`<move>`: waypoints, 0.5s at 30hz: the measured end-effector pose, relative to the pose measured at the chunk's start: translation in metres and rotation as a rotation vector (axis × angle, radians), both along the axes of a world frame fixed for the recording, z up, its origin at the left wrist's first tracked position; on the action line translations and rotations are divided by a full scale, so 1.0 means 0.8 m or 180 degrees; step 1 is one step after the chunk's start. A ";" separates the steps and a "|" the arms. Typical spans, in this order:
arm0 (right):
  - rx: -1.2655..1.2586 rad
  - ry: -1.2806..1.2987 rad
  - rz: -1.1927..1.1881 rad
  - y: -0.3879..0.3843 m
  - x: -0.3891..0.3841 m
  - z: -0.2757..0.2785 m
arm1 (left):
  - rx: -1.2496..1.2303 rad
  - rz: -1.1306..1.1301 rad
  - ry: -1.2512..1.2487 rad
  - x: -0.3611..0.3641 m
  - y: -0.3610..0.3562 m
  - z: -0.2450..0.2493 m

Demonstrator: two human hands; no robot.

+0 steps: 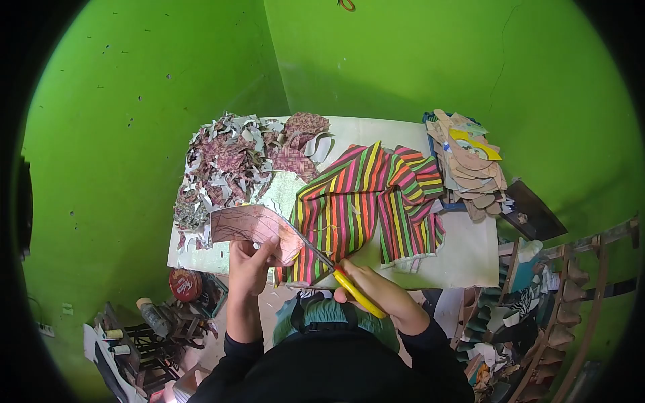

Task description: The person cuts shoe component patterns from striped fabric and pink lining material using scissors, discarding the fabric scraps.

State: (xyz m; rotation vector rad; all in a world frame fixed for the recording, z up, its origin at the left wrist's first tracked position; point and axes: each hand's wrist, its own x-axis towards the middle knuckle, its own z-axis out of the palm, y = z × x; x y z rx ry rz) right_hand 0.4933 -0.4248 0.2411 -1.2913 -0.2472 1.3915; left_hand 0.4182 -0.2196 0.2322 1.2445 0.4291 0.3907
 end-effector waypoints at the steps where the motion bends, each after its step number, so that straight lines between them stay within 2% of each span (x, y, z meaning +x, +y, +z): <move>1: 0.0000 -0.0348 0.0012 0.000 -0.001 -0.006 | -0.0090 0.0024 -0.0029 0.000 -0.001 0.001; 2: 0.0000 -0.0696 0.0024 0.000 -0.002 -0.011 | -0.0180 0.0047 -0.0058 0.000 -0.002 0.002; 3: 0.0000 -0.0695 0.0025 0.000 -0.001 -0.012 | -0.0180 0.0048 -0.0057 -0.001 -0.002 0.002; 5: 0.0060 -0.1791 0.0412 0.000 0.000 -0.014 | -0.0162 -0.0036 0.0028 -0.001 -0.002 0.003; 6: 0.0060 -0.1792 0.0412 0.001 -0.001 -0.016 | -0.0161 -0.0037 0.0027 -0.001 -0.003 0.004; 8: 0.0250 -0.1632 0.0236 0.003 -0.002 -0.019 | -0.0158 0.0021 0.0054 -0.001 -0.007 0.006; 12: 0.0083 -0.1651 0.0287 0.003 -0.001 -0.008 | -0.0061 -0.0085 0.0159 -0.003 -0.004 0.000; 14: 0.0163 -0.0283 -0.0009 0.002 0.003 0.000 | -0.0140 -0.0026 0.0123 -0.003 -0.007 0.005; 15: 0.0162 -0.0283 -0.0009 0.001 0.002 -0.002 | -0.0140 -0.0026 0.0123 -0.004 -0.007 0.004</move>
